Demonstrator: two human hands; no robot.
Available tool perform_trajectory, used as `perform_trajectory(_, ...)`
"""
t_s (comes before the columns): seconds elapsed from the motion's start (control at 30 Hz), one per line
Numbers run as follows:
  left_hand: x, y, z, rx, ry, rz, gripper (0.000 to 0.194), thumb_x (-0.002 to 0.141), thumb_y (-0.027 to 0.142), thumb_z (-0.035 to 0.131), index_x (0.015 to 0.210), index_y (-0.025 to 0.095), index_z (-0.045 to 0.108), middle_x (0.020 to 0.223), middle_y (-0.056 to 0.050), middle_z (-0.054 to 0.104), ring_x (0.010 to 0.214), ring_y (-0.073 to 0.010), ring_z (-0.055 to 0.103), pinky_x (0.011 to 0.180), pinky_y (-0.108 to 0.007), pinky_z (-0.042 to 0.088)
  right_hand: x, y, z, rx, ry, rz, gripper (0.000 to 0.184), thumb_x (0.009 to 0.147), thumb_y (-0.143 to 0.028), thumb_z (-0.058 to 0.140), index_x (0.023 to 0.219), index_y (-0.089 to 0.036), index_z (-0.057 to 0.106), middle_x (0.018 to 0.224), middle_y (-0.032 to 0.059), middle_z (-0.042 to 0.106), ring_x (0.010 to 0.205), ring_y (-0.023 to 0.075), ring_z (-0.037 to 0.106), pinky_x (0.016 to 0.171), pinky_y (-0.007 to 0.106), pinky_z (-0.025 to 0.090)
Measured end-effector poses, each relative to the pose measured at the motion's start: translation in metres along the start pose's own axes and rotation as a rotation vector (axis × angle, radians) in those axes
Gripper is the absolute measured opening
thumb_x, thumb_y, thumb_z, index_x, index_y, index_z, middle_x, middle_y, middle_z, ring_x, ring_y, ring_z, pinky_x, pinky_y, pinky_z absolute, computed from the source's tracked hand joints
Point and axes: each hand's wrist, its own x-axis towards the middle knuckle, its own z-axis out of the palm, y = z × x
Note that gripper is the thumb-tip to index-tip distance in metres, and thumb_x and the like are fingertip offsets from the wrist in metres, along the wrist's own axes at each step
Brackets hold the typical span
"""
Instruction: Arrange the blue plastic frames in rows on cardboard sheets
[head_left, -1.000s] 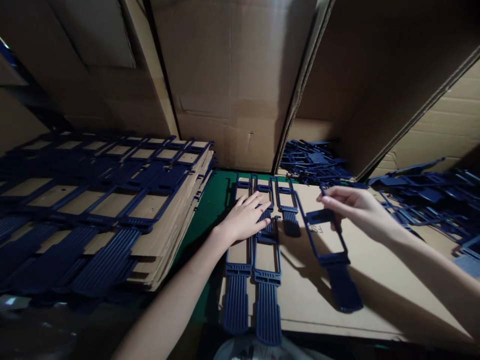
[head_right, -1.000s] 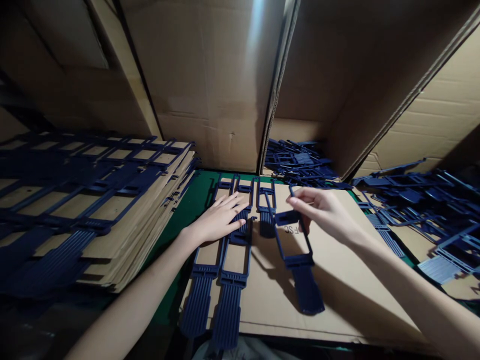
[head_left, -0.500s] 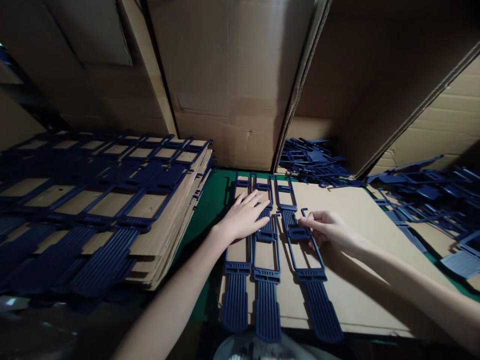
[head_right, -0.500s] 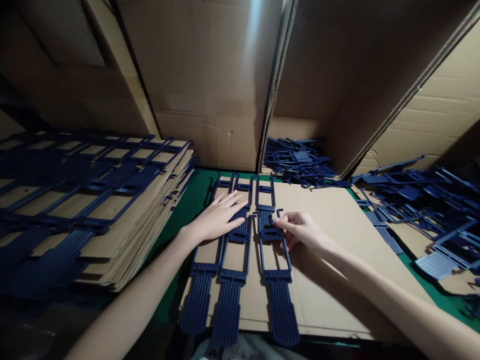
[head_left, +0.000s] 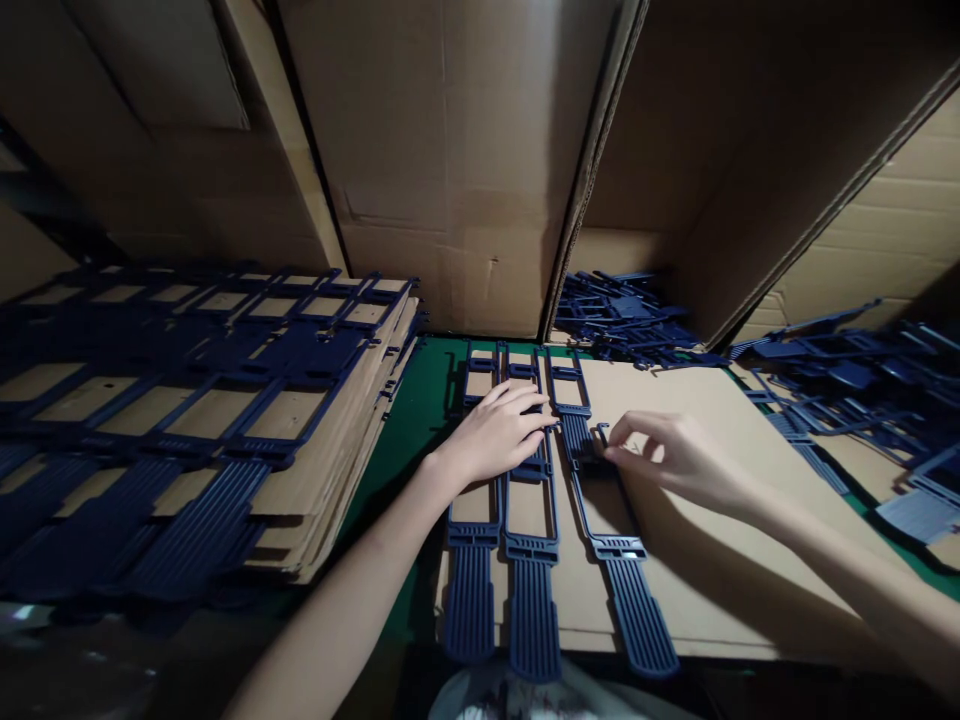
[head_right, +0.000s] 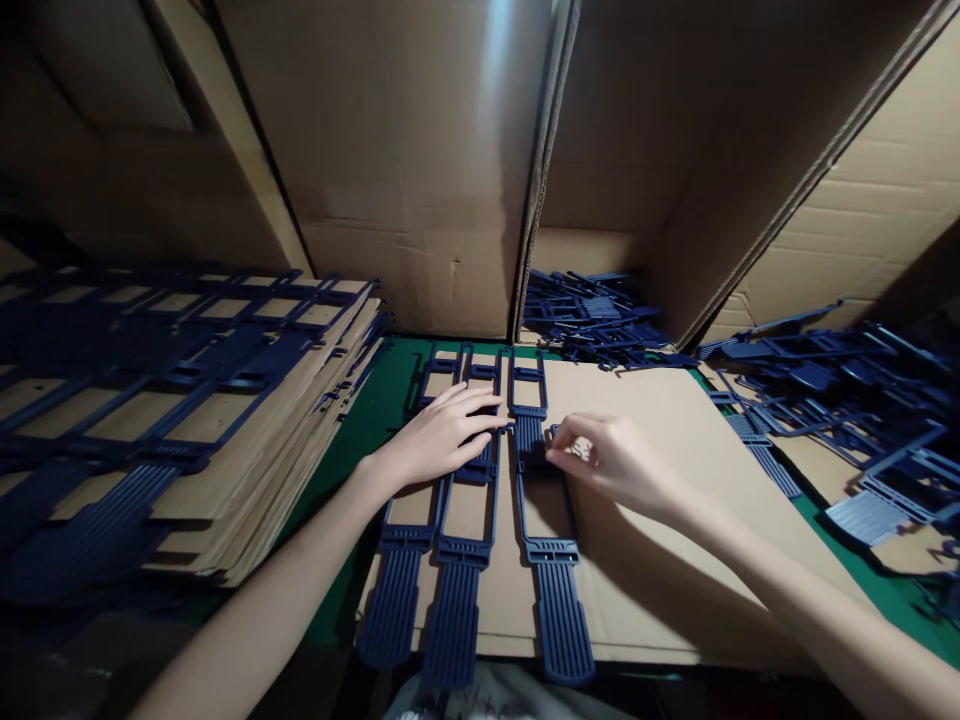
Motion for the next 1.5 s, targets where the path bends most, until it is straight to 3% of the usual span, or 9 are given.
perform_trajectory(0.07,0.001,0.0,0.0,-0.006,-0.015,0.036,0.03,0.094,0.021,0.043,0.115,0.022,0.065,0.133,-0.003,0.055,0.131,-0.0195,0.04,0.115,-0.039,0.024,-0.002,0.0,0.008,-0.044,-0.009,-0.158,0.014,0.084,-0.034,0.058,0.091,-0.023,0.063,0.099,0.0069,0.066,0.088,0.0209,0.063,0.076,0.035,0.052)
perform_trajectory(0.17,0.002,0.0,-0.001,-0.03,-0.032,0.066,0.03,0.094,0.019,0.043,0.114,0.022,0.065,0.129,-0.002,0.058,0.128,-0.0183,0.043,0.114,-0.039,0.026,-0.005,0.002,0.023,-0.113,-0.012,-0.256,0.021,0.083,-0.028,0.06,0.103,-0.025,0.061,0.107,0.0078,0.062,0.097,0.0228,0.06,0.082,0.039,0.052)
perform_trajectory(0.6,0.003,0.0,0.003,-0.044,0.013,0.086,0.026,0.093,0.018,0.047,0.108,0.019,0.068,0.121,-0.002,0.064,0.122,-0.0199,0.048,0.11,-0.038,0.032,-0.006,0.0,0.041,-0.158,0.068,-0.206,0.013,0.089,-0.028,0.052,0.098,-0.022,0.059,0.1,0.0068,0.06,0.088,0.0199,0.06,0.077,0.037,0.053)
perform_trajectory(0.73,0.002,0.0,0.003,-0.046,0.044,0.086,0.024,0.092,0.02,0.049,0.106,0.018,0.069,0.119,-0.005,0.063,0.118,-0.021,0.051,0.107,-0.038,0.035,-0.005,0.001,0.043,-0.19,0.093,-0.213,0.024,0.088,-0.03,0.054,0.11,-0.023,0.058,0.115,0.0092,0.057,0.106,0.0233,0.056,0.089,0.042,0.051)
perform_trajectory(0.9,-0.001,-0.001,0.003,-0.068,0.04,0.096,0.022,0.091,0.027,0.055,0.107,0.02,0.068,0.123,-0.006,0.06,0.119,-0.0217,0.05,0.106,-0.038,0.036,-0.003,0.008,0.044,-0.238,0.079,-0.219,0.041,0.087,-0.036,0.056,0.126,-0.024,0.053,0.143,0.0106,0.04,0.131,0.0277,0.039,0.105,0.049,0.04)
perform_trajectory(1.23,-0.001,-0.001,0.004,-0.087,0.015,0.079,0.022,0.089,0.028,0.057,0.106,0.02,0.068,0.125,-0.007,0.059,0.117,-0.0221,0.052,0.102,-0.038,0.04,-0.001,0.015,0.046,-0.22,0.055,-0.251,0.041,0.088,-0.038,0.054,0.126,-0.024,0.053,0.143,0.0091,0.042,0.133,0.0254,0.038,0.107,0.046,0.04)
perform_trajectory(1.37,-0.001,0.0,0.004,-0.093,0.02,0.073,0.022,0.09,0.028,0.057,0.107,0.02,0.068,0.125,-0.007,0.059,0.117,-0.0223,0.052,0.102,-0.038,0.04,0.003,0.009,0.034,-0.282,0.046,-0.299,0.04,0.086,-0.042,0.056,0.122,-0.023,0.057,0.138,0.0109,0.048,0.13,0.0286,0.042,0.102,0.049,0.042)
perform_trajectory(1.5,-0.001,0.0,0.005,-0.085,0.019,0.084,0.022,0.09,0.027,0.056,0.107,0.019,0.068,0.124,-0.008,0.059,0.117,-0.0223,0.052,0.101,-0.038,0.041,0.02,0.012,-0.006,-0.303,0.089,-0.298,0.028,0.091,-0.039,0.049,0.105,-0.021,0.065,0.114,0.0098,0.065,0.108,0.0232,0.059,0.09,0.038,0.049)
